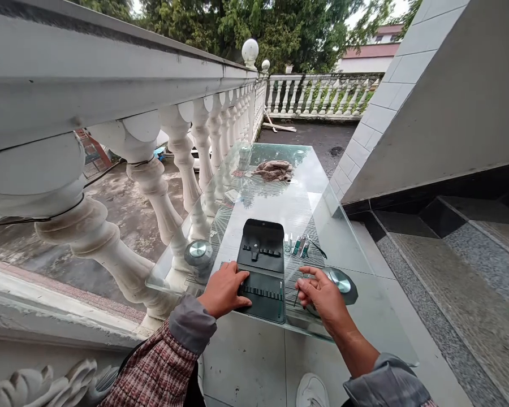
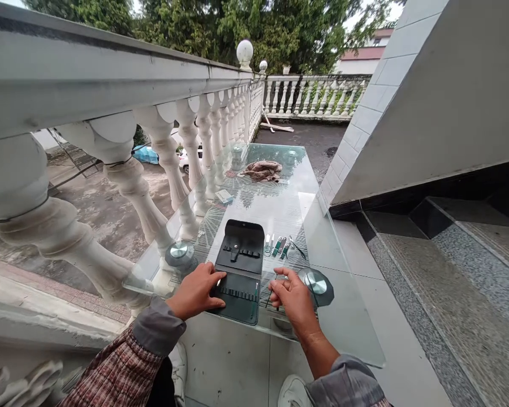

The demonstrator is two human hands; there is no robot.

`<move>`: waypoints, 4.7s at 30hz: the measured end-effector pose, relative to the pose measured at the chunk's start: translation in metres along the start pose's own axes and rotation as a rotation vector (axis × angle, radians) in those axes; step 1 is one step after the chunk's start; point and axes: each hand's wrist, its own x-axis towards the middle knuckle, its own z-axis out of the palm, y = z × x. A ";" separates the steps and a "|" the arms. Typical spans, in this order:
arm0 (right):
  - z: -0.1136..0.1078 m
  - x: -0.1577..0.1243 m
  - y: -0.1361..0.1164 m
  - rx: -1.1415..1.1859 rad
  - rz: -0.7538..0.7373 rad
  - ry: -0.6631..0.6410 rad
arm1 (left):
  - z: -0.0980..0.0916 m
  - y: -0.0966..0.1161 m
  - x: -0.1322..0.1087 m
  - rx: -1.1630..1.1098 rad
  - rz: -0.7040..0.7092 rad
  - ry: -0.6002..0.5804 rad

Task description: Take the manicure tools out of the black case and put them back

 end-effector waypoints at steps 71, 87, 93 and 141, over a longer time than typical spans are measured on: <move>0.038 0.045 0.018 -0.890 -0.549 -0.032 | 0.004 -0.005 0.000 0.081 0.024 -0.010; 0.029 0.037 0.014 -0.903 -0.661 -0.258 | 0.005 -0.006 0.000 0.035 0.009 0.007; 0.025 0.038 0.015 -0.824 -0.602 -0.185 | 0.005 -0.006 -0.002 0.022 0.010 0.026; -0.100 0.024 0.000 -0.878 -0.095 0.502 | 0.022 -0.011 -0.014 -0.176 -0.005 0.204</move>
